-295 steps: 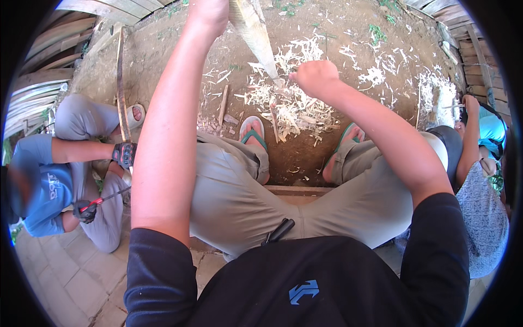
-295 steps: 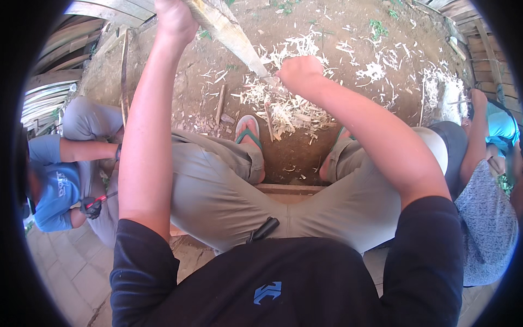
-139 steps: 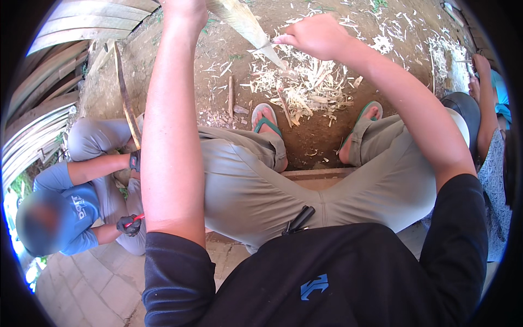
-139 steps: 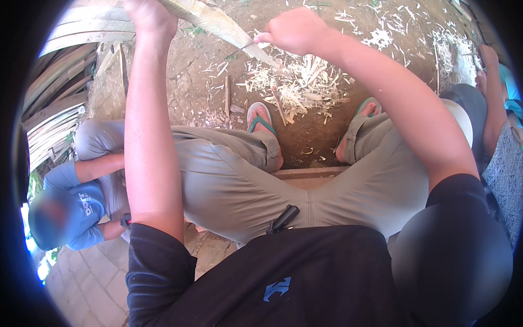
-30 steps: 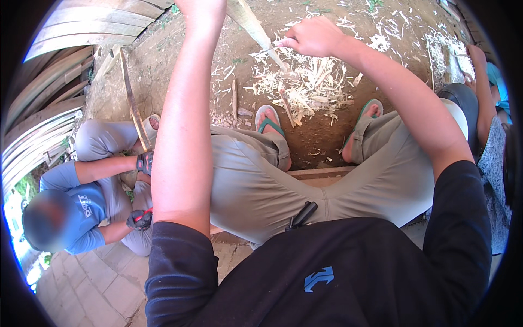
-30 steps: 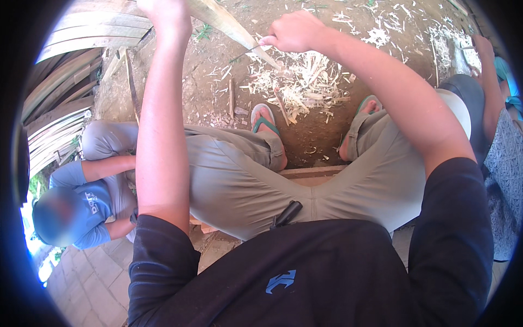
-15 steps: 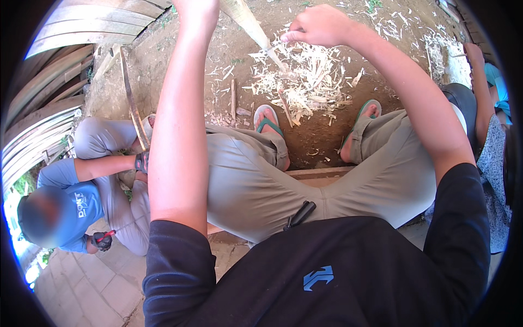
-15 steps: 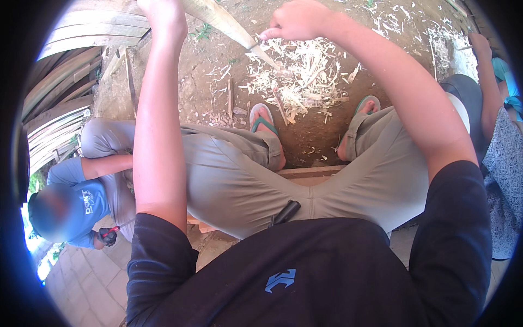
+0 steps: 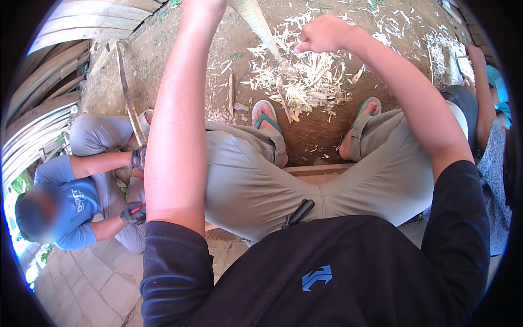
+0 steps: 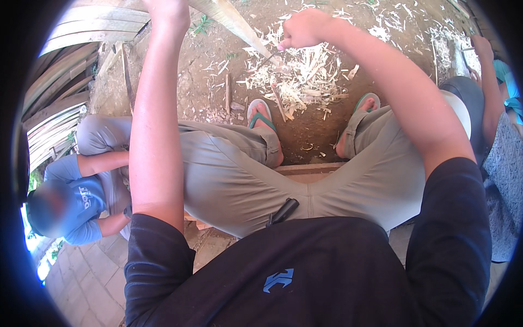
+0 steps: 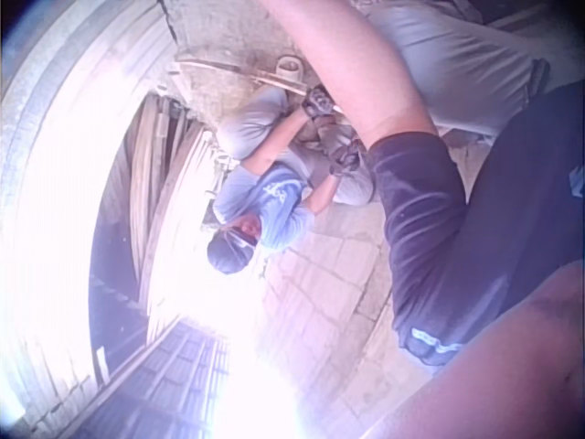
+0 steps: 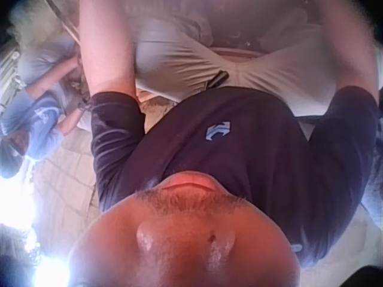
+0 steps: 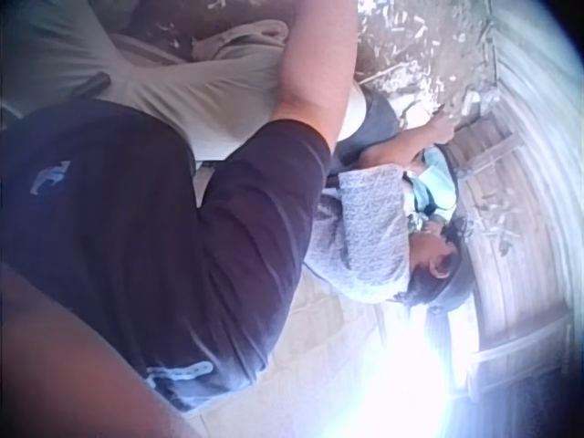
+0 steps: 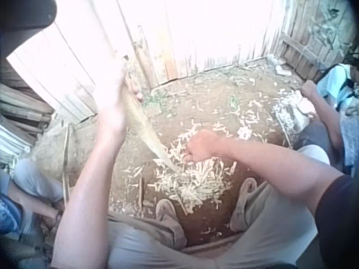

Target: The person sits on the ground and uses a knife to shave thin strips from a long piece of bamboo, creating a pile of shavings. The person holds the bamboo with the left hand and scrapes with the right hand throughout the clip.

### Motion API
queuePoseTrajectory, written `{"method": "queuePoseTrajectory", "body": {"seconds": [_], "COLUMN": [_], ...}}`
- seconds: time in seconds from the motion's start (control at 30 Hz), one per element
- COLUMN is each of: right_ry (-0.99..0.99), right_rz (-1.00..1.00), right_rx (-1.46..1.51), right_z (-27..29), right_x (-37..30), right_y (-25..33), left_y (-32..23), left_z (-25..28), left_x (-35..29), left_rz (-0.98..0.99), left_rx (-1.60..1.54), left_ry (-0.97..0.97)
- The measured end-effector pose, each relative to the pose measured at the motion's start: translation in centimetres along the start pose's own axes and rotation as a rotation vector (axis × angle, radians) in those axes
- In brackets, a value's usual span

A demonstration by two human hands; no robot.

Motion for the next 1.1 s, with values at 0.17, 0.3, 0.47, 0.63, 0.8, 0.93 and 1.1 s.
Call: {"method": "queuePoseTrajectory", "body": {"seconds": [0.17,0.3,0.47,0.63,0.8,0.93,1.1], "right_ry": [-0.079,-0.185,-0.066,-0.016,-0.175,-0.173,-0.066], "right_rz": [-0.028,-0.061,-0.135,-0.080,-0.145,-0.174,-0.157], "right_rx": [0.224,0.209,-0.039,0.195,0.247,0.055,0.134], "right_z": [4.3,4.6,0.5,2.8,3.8,1.7,1.0], "right_x": [-0.9,-0.5,0.0,-0.6,-0.2,0.0,0.1], "right_y": [-0.1,-0.7,0.2,1.0,0.5,1.2,0.9], "left_y": [-0.1,-0.2,-0.1,-0.6,0.1,0.5,0.0], "left_z": [0.0,0.2,-0.2,0.3,0.6,0.4,0.4], "left_x": [-0.2,-0.2,-0.2,-0.5,-0.2,0.1,0.0], "left_rz": [0.004,0.002,-0.034,-0.038,-0.021,-0.033,-0.067], "left_rx": [0.014,0.043,0.047,0.067,0.088,0.064,0.056], "left_ry": [-0.006,-0.005,0.017,0.003,-0.024,-0.035,-0.050]}}
Point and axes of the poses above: each hand's wrist, its own x-axis towards the middle knuckle, its own z-axis out of the back of the hand, y = z × x, the point moved 5 cm from there along x, towards the middle knuckle, and after that the axes turned 2 degrees about -z, right-handed, at the moved point
